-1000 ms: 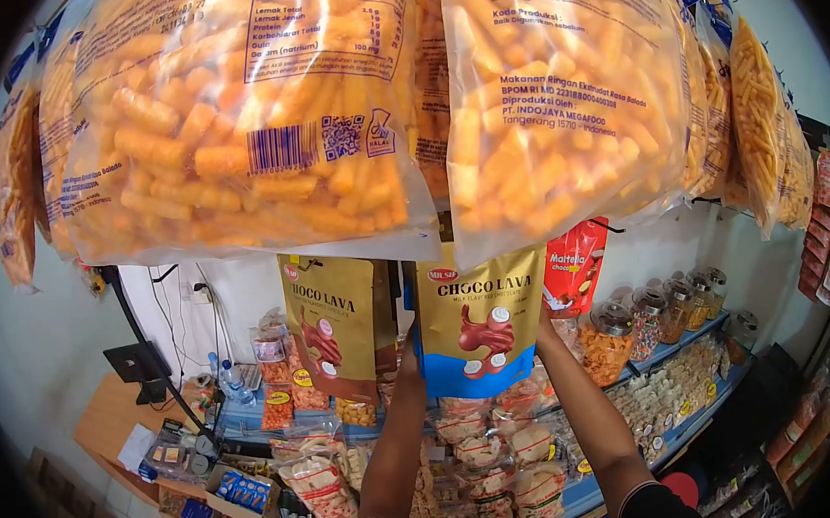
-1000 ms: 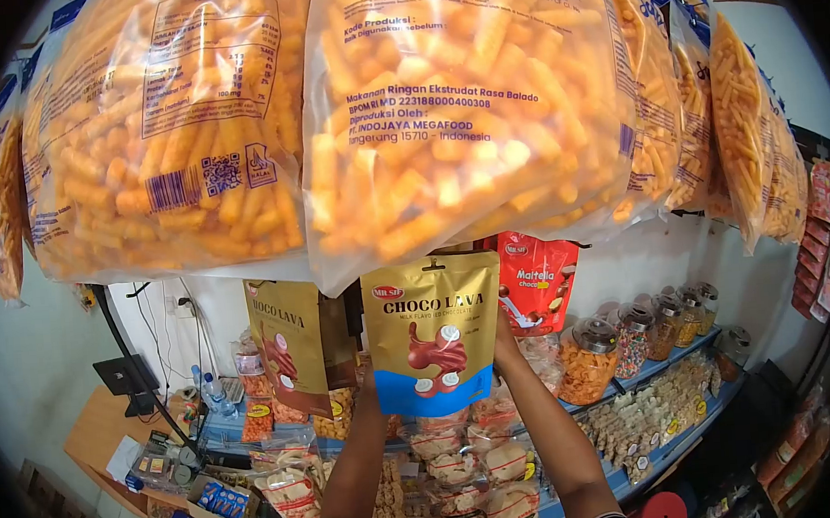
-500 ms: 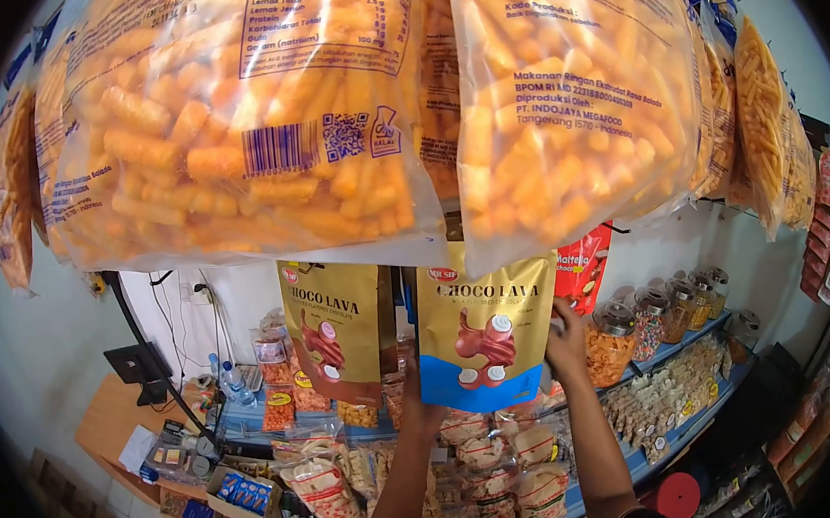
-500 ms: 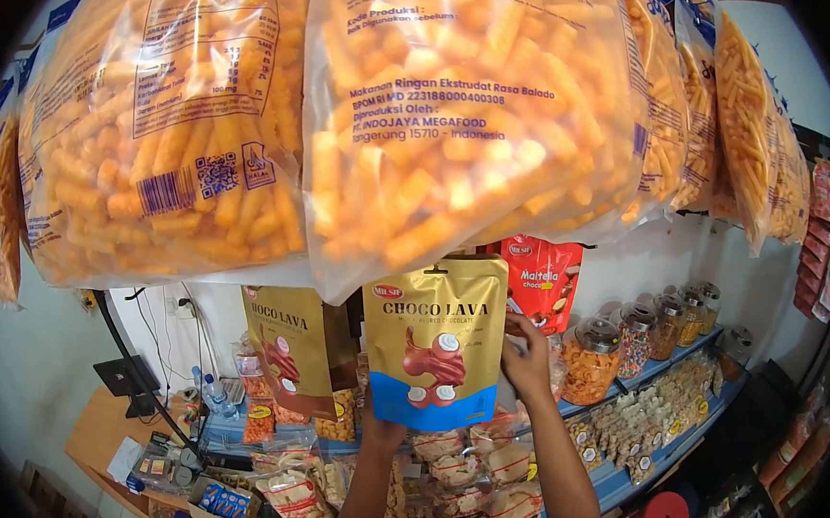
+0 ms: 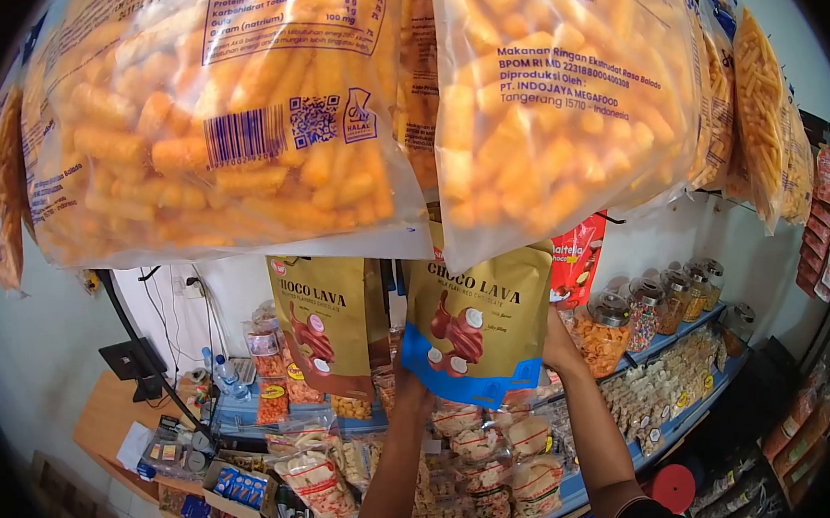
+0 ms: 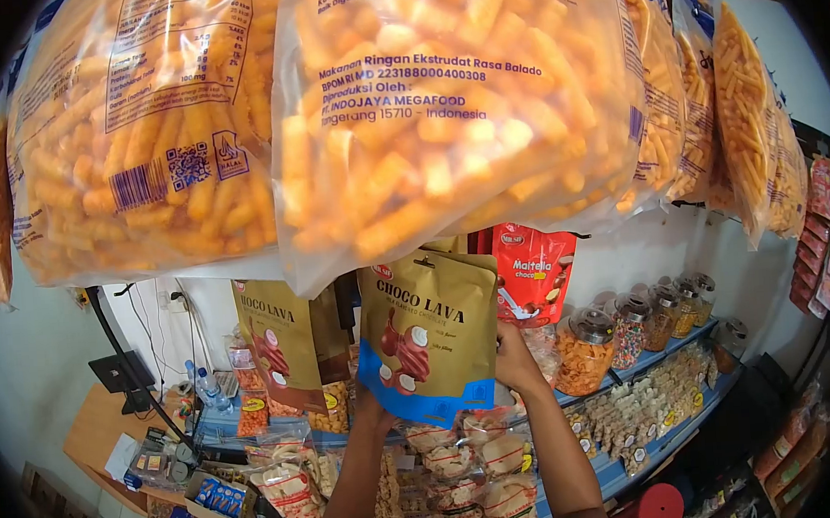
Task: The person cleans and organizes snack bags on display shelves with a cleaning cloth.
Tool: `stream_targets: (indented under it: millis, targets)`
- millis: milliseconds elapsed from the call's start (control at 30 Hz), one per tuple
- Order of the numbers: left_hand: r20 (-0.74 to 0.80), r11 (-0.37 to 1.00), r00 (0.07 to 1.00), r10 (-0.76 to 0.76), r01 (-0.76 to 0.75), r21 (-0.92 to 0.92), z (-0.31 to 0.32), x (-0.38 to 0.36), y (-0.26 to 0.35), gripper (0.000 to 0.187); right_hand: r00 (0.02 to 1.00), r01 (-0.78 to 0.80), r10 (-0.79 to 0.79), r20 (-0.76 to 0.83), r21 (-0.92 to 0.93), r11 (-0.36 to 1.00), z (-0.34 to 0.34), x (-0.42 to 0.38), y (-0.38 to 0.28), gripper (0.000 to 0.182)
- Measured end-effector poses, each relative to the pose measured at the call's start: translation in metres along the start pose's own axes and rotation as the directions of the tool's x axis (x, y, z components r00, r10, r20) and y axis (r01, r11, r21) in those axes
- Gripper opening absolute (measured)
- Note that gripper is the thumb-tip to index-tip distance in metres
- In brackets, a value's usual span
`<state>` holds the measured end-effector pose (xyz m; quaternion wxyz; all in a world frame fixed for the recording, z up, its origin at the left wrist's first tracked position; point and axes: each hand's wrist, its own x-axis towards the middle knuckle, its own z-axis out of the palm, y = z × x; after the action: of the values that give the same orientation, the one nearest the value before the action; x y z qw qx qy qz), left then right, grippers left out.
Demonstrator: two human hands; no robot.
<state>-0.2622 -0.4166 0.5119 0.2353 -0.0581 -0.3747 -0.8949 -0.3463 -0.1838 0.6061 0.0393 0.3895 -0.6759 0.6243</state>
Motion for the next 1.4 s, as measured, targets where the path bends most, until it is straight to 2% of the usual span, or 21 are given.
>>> stream_targets:
  millis: [67,200,267,300,400,467,533,600,700,800,900,1033,1100,1200,1300,1400]
  targets:
    - [0.004,0.999,0.999,0.045,-0.045,0.008,0.000,0.004,0.000,0.039,0.999,0.035,-0.035,-0.026,0.011,0.999,0.005,0.005,-0.002,0.039]
    - [0.009,0.988,0.990,0.142,-0.142,0.067,0.000,0.014,-0.003,0.044,0.997,0.051,-0.042,-0.065,0.144,0.988,0.012,0.010,0.002,0.037]
    - [0.034,0.994,0.993,0.111,-0.111,-0.020,-0.009,0.014,-0.007,0.048,0.999,0.051,-0.048,-0.020,0.185,0.981,0.006,0.009,0.015,0.041]
    - [0.048,0.993,0.994,0.098,-0.095,-0.064,-0.013,0.013,-0.010,0.050,0.999,0.039,-0.040,0.002,0.190,0.981,-0.002,0.006,0.028,0.048]
    - [0.097,0.990,0.985,0.140,-0.140,-0.008,-0.011,-0.016,-0.006,0.051,0.999,-0.023,0.015,0.042,0.196,0.980,-0.028,-0.002,0.070,0.082]
    - [0.036,0.995,0.994,0.099,-0.099,0.006,-0.017,-0.026,-0.011,0.049,0.992,0.116,-0.119,0.033,0.089,0.989,-0.028,-0.013,0.044,0.101]
    - [-0.002,0.999,1.000,0.025,-0.025,-0.039,-0.020,-0.033,-0.011,0.047,0.979,0.199,-0.202,0.035,0.085,0.976,-0.030,-0.025,0.027,0.108]
    - [-0.010,0.987,0.997,-0.083,0.080,-0.142,-0.025,-0.039,-0.006,0.046,0.971,0.228,-0.238,0.033,0.184,0.956,-0.036,-0.034,0.022,0.102]
    - [0.042,0.978,0.999,-0.025,0.034,-0.205,-0.034,-0.038,-0.009,0.040,0.973,0.229,-0.231,0.030,0.051,0.972,-0.042,-0.047,-0.005,0.074]
    - [0.008,0.955,0.993,-0.119,0.117,-0.273,-0.039,-0.031,-0.009,0.038,0.998,0.055,-0.057,-0.008,-0.116,0.992,-0.038,-0.044,-0.012,0.045]
    - [0.016,0.950,0.993,-0.117,0.117,-0.290,-0.028,-0.023,-0.001,0.030,0.993,0.095,-0.107,-0.041,-0.222,0.970,-0.027,-0.035,-0.017,0.034]
    - [0.018,0.973,0.996,-0.092,0.093,-0.212,-0.027,-0.008,-0.003,0.044,0.983,0.143,-0.168,-0.074,-0.270,0.952,-0.019,-0.027,-0.019,0.024]
    - [0.075,0.981,0.995,-0.065,0.077,-0.178,-0.033,0.001,-0.006,0.045,0.982,0.153,-0.177,-0.069,-0.270,0.951,-0.014,-0.023,-0.022,0.021]
    - [0.038,0.970,0.994,-0.103,0.109,-0.216,-0.038,0.019,-0.012,0.045,0.979,0.161,-0.189,-0.076,-0.280,0.946,-0.008,-0.017,-0.022,0.019]
    - [-0.085,0.984,0.989,-0.124,0.111,-0.140,-0.013,0.013,0.002,0.045,0.975,0.163,-0.197,-0.103,-0.267,0.950,-0.005,-0.010,-0.020,0.019]
    - [-0.109,0.988,0.988,-0.109,0.095,-0.121,-0.004,0.025,0.004,0.044,0.967,0.177,-0.214,-0.137,-0.241,0.954,-0.003,0.000,-0.015,0.021]
